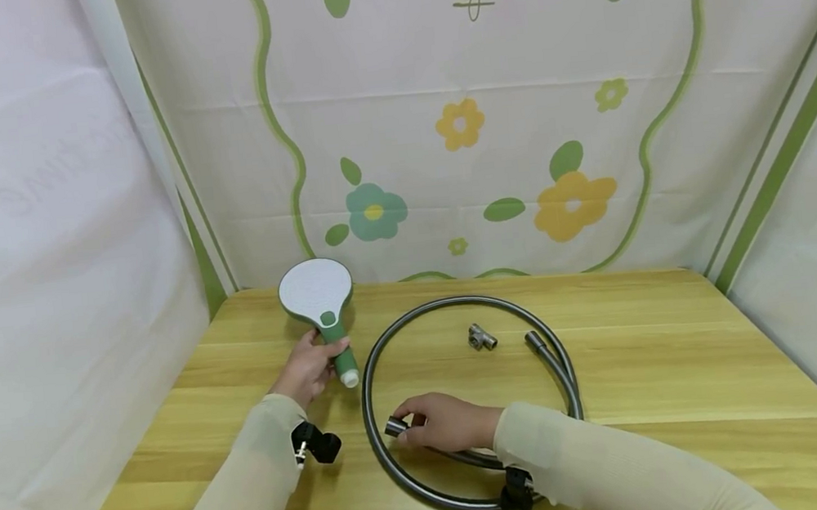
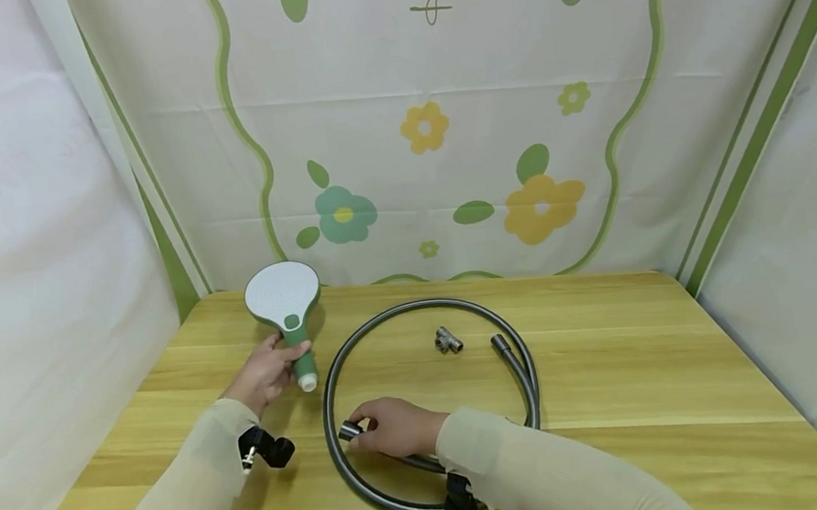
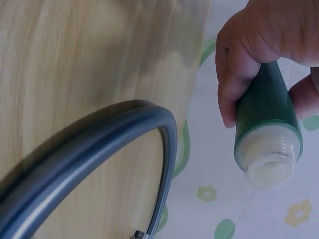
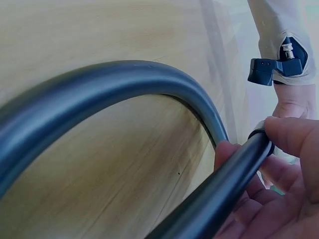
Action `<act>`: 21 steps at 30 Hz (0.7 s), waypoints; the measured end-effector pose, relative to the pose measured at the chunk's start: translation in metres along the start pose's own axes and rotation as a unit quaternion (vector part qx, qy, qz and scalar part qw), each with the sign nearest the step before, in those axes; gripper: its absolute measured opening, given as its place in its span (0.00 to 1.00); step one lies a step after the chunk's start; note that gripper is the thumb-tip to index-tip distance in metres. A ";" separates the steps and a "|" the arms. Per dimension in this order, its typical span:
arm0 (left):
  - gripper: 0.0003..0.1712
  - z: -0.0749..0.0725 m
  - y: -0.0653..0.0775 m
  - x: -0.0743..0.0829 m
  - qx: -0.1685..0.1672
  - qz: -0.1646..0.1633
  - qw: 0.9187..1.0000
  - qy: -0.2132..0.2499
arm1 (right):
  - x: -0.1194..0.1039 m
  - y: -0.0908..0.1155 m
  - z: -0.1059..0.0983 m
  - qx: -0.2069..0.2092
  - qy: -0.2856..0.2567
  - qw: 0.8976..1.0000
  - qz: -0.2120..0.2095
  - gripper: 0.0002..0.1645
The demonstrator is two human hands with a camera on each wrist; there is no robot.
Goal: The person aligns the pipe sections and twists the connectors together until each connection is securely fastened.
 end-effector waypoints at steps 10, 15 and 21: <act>0.42 0.008 0.005 0.000 -0.011 0.011 0.999 0.034 | 0.003 0.001 -0.004 -0.003 -0.035 0.999 0.009 0.22; 0.43 0.013 0.007 0.001 -0.018 0.016 0.999 0.046 | 0.004 0.001 -0.007 -0.008 -0.069 0.997 0.015 0.22; 0.45 0.016 0.012 0.003 -0.018 0.019 0.999 0.046 | 0.007 -0.001 -0.008 -0.003 -0.105 0.994 0.030 0.20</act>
Point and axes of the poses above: each hand's wrist, its own y-axis away from the middle knuckle, its own z-axis out of the palm, x = y × z, the point moved 8 cm from there along -y, towards the middle knuckle, and after that the axes turned 9 degrees about y, right-handed, at the moved point
